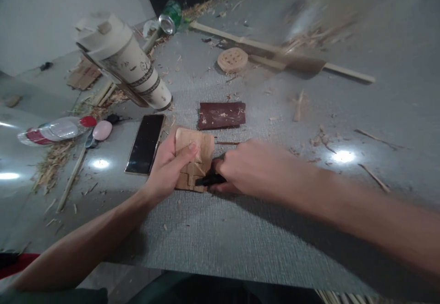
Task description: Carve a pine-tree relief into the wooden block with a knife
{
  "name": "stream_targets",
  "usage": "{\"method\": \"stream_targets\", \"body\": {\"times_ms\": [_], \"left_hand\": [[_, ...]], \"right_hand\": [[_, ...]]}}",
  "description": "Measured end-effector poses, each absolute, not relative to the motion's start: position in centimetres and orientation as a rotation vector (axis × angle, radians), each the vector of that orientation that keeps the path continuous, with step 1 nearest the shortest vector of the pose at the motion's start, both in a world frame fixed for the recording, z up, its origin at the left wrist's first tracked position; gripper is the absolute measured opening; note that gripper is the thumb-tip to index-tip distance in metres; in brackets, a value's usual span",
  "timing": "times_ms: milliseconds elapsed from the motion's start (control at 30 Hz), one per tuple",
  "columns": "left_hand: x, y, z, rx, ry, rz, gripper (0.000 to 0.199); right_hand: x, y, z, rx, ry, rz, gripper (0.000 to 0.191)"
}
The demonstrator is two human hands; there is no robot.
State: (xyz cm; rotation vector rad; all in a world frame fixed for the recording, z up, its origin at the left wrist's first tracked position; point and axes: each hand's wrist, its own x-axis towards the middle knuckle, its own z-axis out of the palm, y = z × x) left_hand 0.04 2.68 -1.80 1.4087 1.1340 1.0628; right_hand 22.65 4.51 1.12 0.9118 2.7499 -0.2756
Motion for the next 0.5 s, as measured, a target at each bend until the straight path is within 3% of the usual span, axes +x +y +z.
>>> {"method": "stream_targets", "body": {"times_ms": [300, 500], "left_hand": [[-0.1, 2.47, -1.9, 1.412, 1.122, 0.983, 0.029], [-0.06, 2.47, -1.78, 1.394, 1.081, 0.992, 0.025]], "right_hand": [[22.96, 4.32, 0.54, 0.862, 2.78, -0.253, 0.05], [22.93, 4.51, 0.79, 0.831, 2.789, -0.277, 0.046]]}}
